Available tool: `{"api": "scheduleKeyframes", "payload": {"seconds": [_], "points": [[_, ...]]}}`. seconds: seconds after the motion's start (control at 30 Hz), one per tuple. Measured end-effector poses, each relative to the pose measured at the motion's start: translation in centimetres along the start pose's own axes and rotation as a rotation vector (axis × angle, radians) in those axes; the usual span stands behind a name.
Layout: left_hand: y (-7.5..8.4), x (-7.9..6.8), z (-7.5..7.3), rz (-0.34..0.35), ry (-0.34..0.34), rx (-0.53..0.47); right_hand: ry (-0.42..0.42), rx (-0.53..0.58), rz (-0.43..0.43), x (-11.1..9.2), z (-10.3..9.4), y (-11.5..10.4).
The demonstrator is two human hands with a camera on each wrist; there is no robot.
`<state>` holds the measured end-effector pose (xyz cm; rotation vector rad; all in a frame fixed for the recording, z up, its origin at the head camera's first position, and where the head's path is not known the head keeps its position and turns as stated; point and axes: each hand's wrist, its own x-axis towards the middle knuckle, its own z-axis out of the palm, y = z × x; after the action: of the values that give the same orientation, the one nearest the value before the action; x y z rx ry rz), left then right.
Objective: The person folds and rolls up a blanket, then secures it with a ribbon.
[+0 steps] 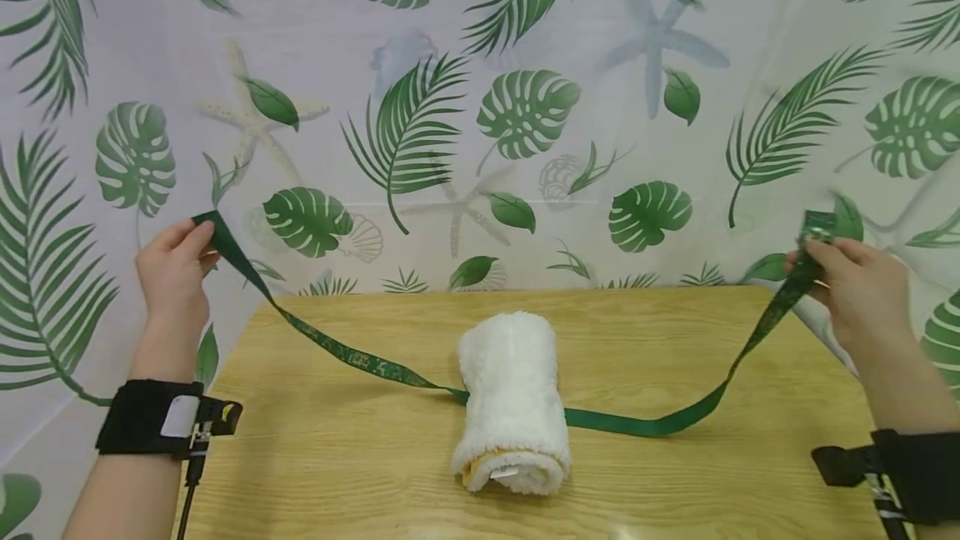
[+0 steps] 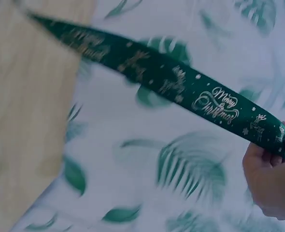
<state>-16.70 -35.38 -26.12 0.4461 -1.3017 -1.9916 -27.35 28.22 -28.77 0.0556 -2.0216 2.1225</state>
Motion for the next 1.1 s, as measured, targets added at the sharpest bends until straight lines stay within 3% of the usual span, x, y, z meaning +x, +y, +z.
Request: {"api": "scheduleKeyframes", "payload": {"seconds": [0.1, 0.17, 0.23, 0.33, 0.47, 0.57, 0.67, 0.77, 0.93, 1.1], "points": [[0.3, -1.2, 2.3, 0.048, -0.17, 0.095, -0.104, -0.375, -0.033, -0.9, 5.8, -2.2], [0.0, -2.0, 3.0, 0.062, -0.306, 0.171, -0.204, -0.601, -0.084, -1.2, 9.3, -2.8], [-0.5, -2.8, 3.0, 0.075, -0.44, 0.29, -0.332, -0.657, -0.142, -1.5, 12.6, -3.1], [-1.3, -3.7, 2.2, 0.076, -0.62, 0.512, -0.496, -0.653, -0.184, -2.2, 17.8, -3.6], [-2.3, -4.4, 0.8, 0.058, -0.855, 0.725, -0.654, -0.465, -0.116, -3.2, 24.6, -3.8], [-2.7, -4.5, -0.3, 0.022, -1.031, 0.751, -0.748, -0.295, -0.018, -3.9, 29.1, -3.6], [-2.9, -4.7, -1.1, -0.017, -1.183, 0.735, -0.815, -0.237, 0.001, -4.5, 32.7, -2.8], [-2.8, -4.7, -1.5, -0.062, -1.286, 0.699, -0.852, -0.279, -0.038, -5.3, 35.3, -1.5], [-2.9, -4.6, -1.6, -0.066, -1.363, 0.69, -0.914, -0.349, -0.089, -6.4, 38.4, 1.1], [-3.2, -4.3, -1.2, -0.067, -1.418, 0.718, -1.196, -0.508, -0.021, -6.5, 38.7, 2.6]]}}
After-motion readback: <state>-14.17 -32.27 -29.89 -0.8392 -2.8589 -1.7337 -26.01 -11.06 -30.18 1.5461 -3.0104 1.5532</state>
